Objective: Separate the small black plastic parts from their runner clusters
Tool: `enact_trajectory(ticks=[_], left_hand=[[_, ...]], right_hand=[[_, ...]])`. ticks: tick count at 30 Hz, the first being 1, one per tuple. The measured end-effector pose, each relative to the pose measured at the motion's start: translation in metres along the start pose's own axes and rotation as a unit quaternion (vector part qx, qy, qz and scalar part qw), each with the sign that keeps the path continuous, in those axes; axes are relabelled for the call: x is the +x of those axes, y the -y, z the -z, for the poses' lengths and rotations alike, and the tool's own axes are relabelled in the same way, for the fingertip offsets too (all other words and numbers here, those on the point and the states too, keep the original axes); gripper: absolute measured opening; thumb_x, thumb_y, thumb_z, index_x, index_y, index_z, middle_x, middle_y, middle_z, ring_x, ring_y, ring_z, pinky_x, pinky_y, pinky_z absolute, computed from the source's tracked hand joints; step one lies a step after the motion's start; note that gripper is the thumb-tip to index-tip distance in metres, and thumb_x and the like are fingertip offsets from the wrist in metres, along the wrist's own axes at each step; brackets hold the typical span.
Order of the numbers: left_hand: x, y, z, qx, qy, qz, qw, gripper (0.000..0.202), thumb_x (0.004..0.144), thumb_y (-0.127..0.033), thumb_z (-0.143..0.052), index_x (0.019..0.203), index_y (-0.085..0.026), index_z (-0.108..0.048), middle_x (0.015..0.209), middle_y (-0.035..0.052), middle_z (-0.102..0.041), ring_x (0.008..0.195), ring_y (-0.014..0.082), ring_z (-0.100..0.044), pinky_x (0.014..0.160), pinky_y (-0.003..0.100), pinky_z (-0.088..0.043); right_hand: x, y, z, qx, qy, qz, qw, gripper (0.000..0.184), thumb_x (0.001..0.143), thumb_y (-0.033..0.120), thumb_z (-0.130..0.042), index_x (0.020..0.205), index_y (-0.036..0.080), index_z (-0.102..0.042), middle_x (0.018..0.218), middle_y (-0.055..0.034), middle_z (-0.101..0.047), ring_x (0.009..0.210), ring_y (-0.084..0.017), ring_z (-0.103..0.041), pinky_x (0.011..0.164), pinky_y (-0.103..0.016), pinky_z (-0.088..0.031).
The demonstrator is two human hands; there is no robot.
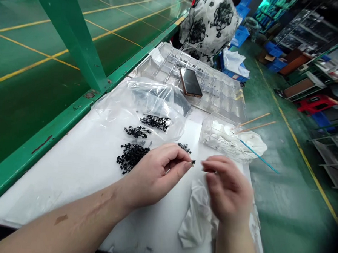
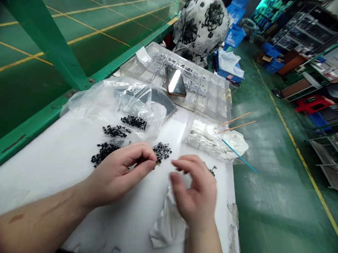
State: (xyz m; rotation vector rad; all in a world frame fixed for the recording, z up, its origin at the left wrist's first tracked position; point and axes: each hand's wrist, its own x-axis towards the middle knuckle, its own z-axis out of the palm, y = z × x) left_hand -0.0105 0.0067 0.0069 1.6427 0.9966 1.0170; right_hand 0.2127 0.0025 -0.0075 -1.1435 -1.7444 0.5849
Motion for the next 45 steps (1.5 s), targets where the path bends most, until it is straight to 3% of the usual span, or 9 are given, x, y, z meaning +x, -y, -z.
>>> enact_trajectory(ticks=[2, 4, 7, 10, 13, 18, 22, 33, 45], left_hand=[[0.000, -0.001, 0.001, 0.007, -0.004, 0.014, 1.000, 0.018, 0.108, -0.028, -0.054, 0.094, -0.021, -0.064, 0.090, 0.0010, -0.064, 0.083, 0.0170, -0.061, 0.076, 0.030, -0.047], [-0.001, -0.001, 0.002, 0.006, -0.003, 0.023, 1.000, 0.019, 0.108, -0.030, -0.053, 0.093, -0.022, -0.063, 0.090, 0.0013, -0.063, 0.082, 0.0175, -0.060, 0.074, 0.030, -0.047], [-0.002, 0.000, 0.001, 0.001, 0.005, 0.025, 1.000, 0.021, 0.109, -0.032, -0.053, 0.093, -0.022, -0.062, 0.089, 0.0009, -0.062, 0.081, 0.0175, -0.059, 0.073, 0.029, -0.046], [-0.003, 0.000, 0.000, -0.001, 0.012, 0.025, 1.000, 0.023, 0.110, -0.033, -0.051, 0.092, -0.023, -0.061, 0.088, 0.0003, -0.060, 0.081, 0.0174, -0.058, 0.074, 0.029, -0.046], [-0.003, -0.002, 0.000, 0.000, 0.019, 0.025, 1.000, 0.025, 0.111, -0.034, -0.049, 0.092, -0.023, -0.061, 0.085, -0.0003, -0.058, 0.078, 0.0169, -0.057, 0.072, 0.028, -0.045], [-0.003, -0.005, 0.000, 0.003, 0.024, 0.024, 0.999, 0.026, 0.111, -0.034, -0.048, 0.090, -0.023, -0.059, 0.084, -0.0004, -0.057, 0.076, 0.0168, -0.056, 0.069, 0.028, -0.045], [-0.004, -0.005, 0.001, 0.000, 0.021, 0.027, 0.999, 0.025, 0.110, -0.034, -0.048, 0.091, -0.022, -0.059, 0.085, 0.0000, -0.057, 0.076, 0.0170, -0.055, 0.070, 0.029, -0.045], [-0.007, -0.001, 0.000, -0.118, -0.087, 0.032, 0.989, 0.016, 0.106, -0.031, -0.058, 0.093, -0.022, -0.062, 0.088, -0.0010, -0.058, 0.079, 0.0156, -0.054, 0.072, 0.029, -0.045], [-0.006, -0.005, -0.001, -0.057, -0.081, -0.041, 0.994, 0.011, 0.102, -0.017, -0.059, 0.092, -0.019, -0.063, 0.087, -0.0015, -0.061, 0.078, 0.0124, -0.056, 0.071, 0.026, -0.047]], right_hand=[[0.003, -0.013, 0.019, -0.010, -0.205, -0.062, 0.977, 0.014, 0.096, 0.032, -0.072, 0.099, 0.020, -0.077, 0.086, -0.0037, -0.067, 0.076, -0.016, -0.062, 0.068, -0.032, -0.051], [0.007, -0.031, 0.044, -0.027, -0.399, -0.113, 0.909, 0.015, 0.093, 0.034, -0.074, 0.100, 0.020, -0.074, 0.082, -0.0009, -0.063, 0.066, -0.013, -0.056, 0.061, -0.029, -0.048], [0.012, -0.059, 0.079, 0.017, -0.540, -0.221, 0.812, 0.026, 0.083, 0.024, -0.077, 0.107, 0.024, -0.066, 0.084, 0.0035, -0.057, 0.061, -0.009, -0.047, 0.049, -0.022, -0.039], [0.014, -0.079, 0.099, 0.156, -0.503, -0.366, 0.767, 0.027, 0.075, 0.025, -0.076, 0.095, 0.023, -0.059, 0.076, 0.0041, -0.052, 0.056, -0.011, -0.045, 0.041, -0.023, -0.036], [0.013, -0.090, 0.101, 0.238, -0.445, -0.402, 0.764, 0.028, 0.073, 0.034, -0.076, 0.083, 0.021, -0.054, 0.071, 0.0021, -0.054, 0.054, -0.013, -0.048, 0.039, -0.026, -0.037], [0.011, -0.091, 0.096, 0.268, -0.469, -0.347, 0.767, 0.031, 0.069, 0.025, -0.082, 0.091, 0.018, -0.062, 0.077, 0.0042, -0.055, 0.056, -0.009, -0.047, 0.041, -0.021, -0.035], [0.012, -0.075, 0.095, 0.281, -0.478, -0.292, 0.780, 0.030, 0.071, 0.021, -0.083, 0.095, 0.018, -0.067, 0.080, 0.0041, -0.056, 0.059, -0.008, -0.046, 0.044, -0.020, -0.038], [0.008, -0.007, 0.037, 0.375, -0.313, -0.204, 0.849, 0.015, 0.090, 0.027, -0.079, 0.095, 0.019, -0.068, 0.084, 0.0018, -0.049, 0.070, -0.011, -0.049, 0.058, -0.026, -0.051], [0.004, -0.006, 0.032, 0.377, -0.279, -0.183, 0.864, 0.017, 0.096, 0.030, -0.073, 0.089, 0.019, -0.064, 0.083, 0.0023, -0.039, 0.071, -0.011, -0.045, 0.063, -0.027, -0.054]])
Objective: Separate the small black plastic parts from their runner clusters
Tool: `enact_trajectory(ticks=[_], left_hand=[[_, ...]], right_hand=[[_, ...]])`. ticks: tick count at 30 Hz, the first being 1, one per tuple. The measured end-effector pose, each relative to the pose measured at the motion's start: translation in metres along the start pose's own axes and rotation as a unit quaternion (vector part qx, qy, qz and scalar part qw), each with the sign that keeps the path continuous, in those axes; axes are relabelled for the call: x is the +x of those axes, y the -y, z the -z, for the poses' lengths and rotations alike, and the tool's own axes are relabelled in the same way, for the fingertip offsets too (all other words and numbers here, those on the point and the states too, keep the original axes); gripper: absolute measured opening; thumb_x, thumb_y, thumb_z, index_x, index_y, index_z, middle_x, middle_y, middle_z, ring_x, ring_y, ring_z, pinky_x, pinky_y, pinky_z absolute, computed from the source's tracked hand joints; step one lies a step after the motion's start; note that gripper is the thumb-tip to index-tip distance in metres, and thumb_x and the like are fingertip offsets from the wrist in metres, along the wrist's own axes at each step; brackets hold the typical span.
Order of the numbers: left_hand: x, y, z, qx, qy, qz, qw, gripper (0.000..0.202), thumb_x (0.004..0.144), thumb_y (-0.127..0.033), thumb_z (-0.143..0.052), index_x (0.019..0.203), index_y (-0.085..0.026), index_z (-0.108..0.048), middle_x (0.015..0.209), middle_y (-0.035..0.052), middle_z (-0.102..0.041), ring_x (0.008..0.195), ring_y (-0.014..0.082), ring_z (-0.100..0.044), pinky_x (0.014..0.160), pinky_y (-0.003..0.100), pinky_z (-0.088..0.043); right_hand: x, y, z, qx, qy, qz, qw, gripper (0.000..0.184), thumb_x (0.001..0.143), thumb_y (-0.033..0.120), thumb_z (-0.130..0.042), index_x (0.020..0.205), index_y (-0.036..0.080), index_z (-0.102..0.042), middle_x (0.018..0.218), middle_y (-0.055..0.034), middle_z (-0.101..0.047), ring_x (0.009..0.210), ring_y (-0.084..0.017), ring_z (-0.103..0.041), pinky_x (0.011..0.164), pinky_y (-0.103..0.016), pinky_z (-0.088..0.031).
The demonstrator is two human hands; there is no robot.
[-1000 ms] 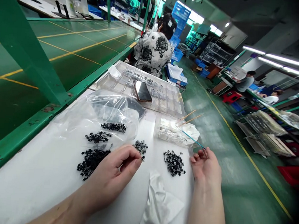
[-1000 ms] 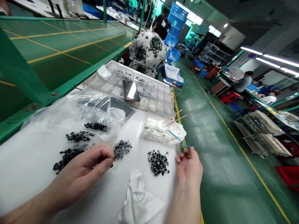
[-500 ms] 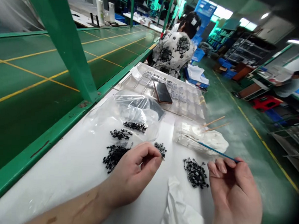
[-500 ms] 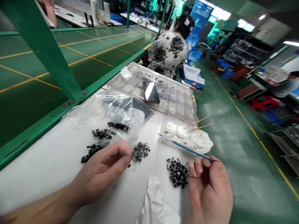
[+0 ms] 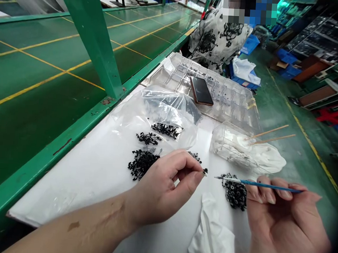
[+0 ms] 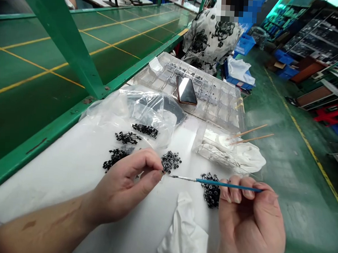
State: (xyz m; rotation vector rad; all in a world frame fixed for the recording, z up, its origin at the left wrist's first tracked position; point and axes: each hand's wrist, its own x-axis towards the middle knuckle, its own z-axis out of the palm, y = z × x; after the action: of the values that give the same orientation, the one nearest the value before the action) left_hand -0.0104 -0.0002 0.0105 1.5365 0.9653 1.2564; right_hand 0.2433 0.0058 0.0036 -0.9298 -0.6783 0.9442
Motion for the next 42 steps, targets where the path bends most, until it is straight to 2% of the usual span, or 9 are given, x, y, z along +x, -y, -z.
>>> enact_trajectory(ticks=[6, 14, 22, 27, 31, 33, 36, 40, 42], left_hand=[[0.000, -0.001, 0.000, 0.007, 0.014, -0.026, 1.000, 0.011, 0.101, -0.014, -0.059, 0.091, -0.015, -0.064, 0.086, -0.0001, -0.061, 0.079, 0.0112, -0.056, 0.074, 0.024, -0.048], [-0.001, 0.001, -0.002, 0.020, 0.021, -0.057, 0.998, 0.014, 0.102, -0.011, -0.057, 0.090, -0.014, -0.064, 0.086, 0.0010, -0.060, 0.081, 0.0122, -0.055, 0.076, 0.025, -0.047], [-0.003, 0.000, -0.001, 0.011, 0.031, -0.058, 0.998, 0.013, 0.102, -0.011, -0.059, 0.090, -0.014, -0.063, 0.085, 0.0009, -0.060, 0.082, 0.0118, -0.055, 0.075, 0.024, -0.047], [0.000, 0.000, -0.001, 0.011, 0.027, -0.057, 0.998, 0.013, 0.102, -0.011, -0.058, 0.090, -0.014, -0.063, 0.086, 0.0010, -0.060, 0.082, 0.0118, -0.056, 0.076, 0.024, -0.048], [0.000, -0.002, -0.001, 0.017, 0.024, -0.047, 0.998, 0.014, 0.103, -0.012, -0.057, 0.091, -0.016, -0.062, 0.087, 0.0008, -0.061, 0.082, 0.0124, -0.057, 0.076, 0.025, -0.048], [0.000, -0.003, 0.000, 0.018, 0.025, -0.037, 0.999, 0.014, 0.103, -0.012, -0.057, 0.091, -0.017, -0.062, 0.087, 0.0007, -0.061, 0.082, 0.0128, -0.057, 0.076, 0.025, -0.048], [-0.002, -0.003, 0.001, 0.017, 0.034, -0.011, 0.999, 0.014, 0.105, -0.016, -0.055, 0.092, -0.020, -0.061, 0.089, 0.0003, -0.060, 0.083, 0.0137, -0.058, 0.075, 0.027, -0.048], [-0.004, 0.003, 0.002, 0.022, 0.048, 0.029, 0.998, 0.015, 0.108, -0.024, -0.054, 0.095, -0.023, -0.061, 0.088, -0.0016, -0.059, 0.080, 0.0145, -0.056, 0.072, 0.028, -0.045], [-0.004, 0.006, 0.002, 0.016, 0.052, 0.041, 0.998, 0.017, 0.110, -0.027, -0.052, 0.095, -0.024, -0.061, 0.087, -0.0022, -0.058, 0.079, 0.0146, -0.056, 0.073, 0.029, -0.045]], right_hand=[[-0.002, 0.000, -0.003, -0.008, 0.007, 0.004, 1.000, 0.022, 0.098, 0.035, -0.070, 0.084, 0.019, -0.062, 0.080, 0.0029, -0.036, 0.068, -0.012, -0.042, 0.062, -0.027, -0.051], [-0.001, 0.001, -0.001, -0.028, 0.002, 0.004, 1.000, 0.025, 0.095, 0.038, -0.072, 0.083, 0.019, -0.060, 0.079, 0.0029, -0.035, 0.068, -0.012, -0.041, 0.060, -0.028, -0.049], [0.000, 0.000, -0.004, -0.049, -0.003, 0.009, 0.999, 0.024, 0.095, 0.036, -0.072, 0.083, 0.019, -0.061, 0.079, 0.0025, -0.037, 0.069, -0.013, -0.040, 0.058, -0.027, -0.046], [0.003, -0.001, -0.004, -0.055, -0.010, 0.011, 0.998, 0.030, 0.089, 0.041, -0.079, 0.079, 0.020, -0.059, 0.076, 0.0033, -0.035, 0.065, -0.013, -0.037, 0.054, -0.028, -0.042], [0.011, 0.002, 0.000, -0.034, -0.040, 0.027, 0.998, 0.030, 0.090, 0.037, -0.077, 0.075, 0.020, -0.058, 0.073, 0.0034, -0.032, 0.061, -0.012, -0.033, 0.051, -0.028, -0.039], [0.019, 0.005, 0.006, -0.016, -0.062, 0.034, 0.997, 0.031, 0.091, 0.035, -0.076, 0.075, 0.020, -0.056, 0.073, 0.0041, -0.031, 0.060, -0.011, -0.033, 0.050, -0.027, -0.038], [0.036, 0.010, 0.027, -0.015, -0.108, 0.043, 0.993, 0.029, 0.091, 0.036, -0.079, 0.082, 0.020, -0.056, 0.075, 0.0053, -0.036, 0.059, -0.009, -0.036, 0.048, -0.024, -0.038], [0.059, 0.006, 0.062, -0.074, -0.199, 0.043, 0.976, 0.028, 0.089, 0.037, -0.079, 0.093, 0.022, -0.055, 0.076, 0.0076, -0.042, 0.056, -0.008, -0.039, 0.047, -0.022, -0.038], [0.066, 0.001, 0.073, -0.102, -0.220, 0.040, 0.969, 0.033, 0.087, 0.040, -0.080, 0.093, 0.023, -0.053, 0.075, 0.0084, -0.043, 0.055, -0.007, -0.040, 0.047, -0.021, -0.038]])
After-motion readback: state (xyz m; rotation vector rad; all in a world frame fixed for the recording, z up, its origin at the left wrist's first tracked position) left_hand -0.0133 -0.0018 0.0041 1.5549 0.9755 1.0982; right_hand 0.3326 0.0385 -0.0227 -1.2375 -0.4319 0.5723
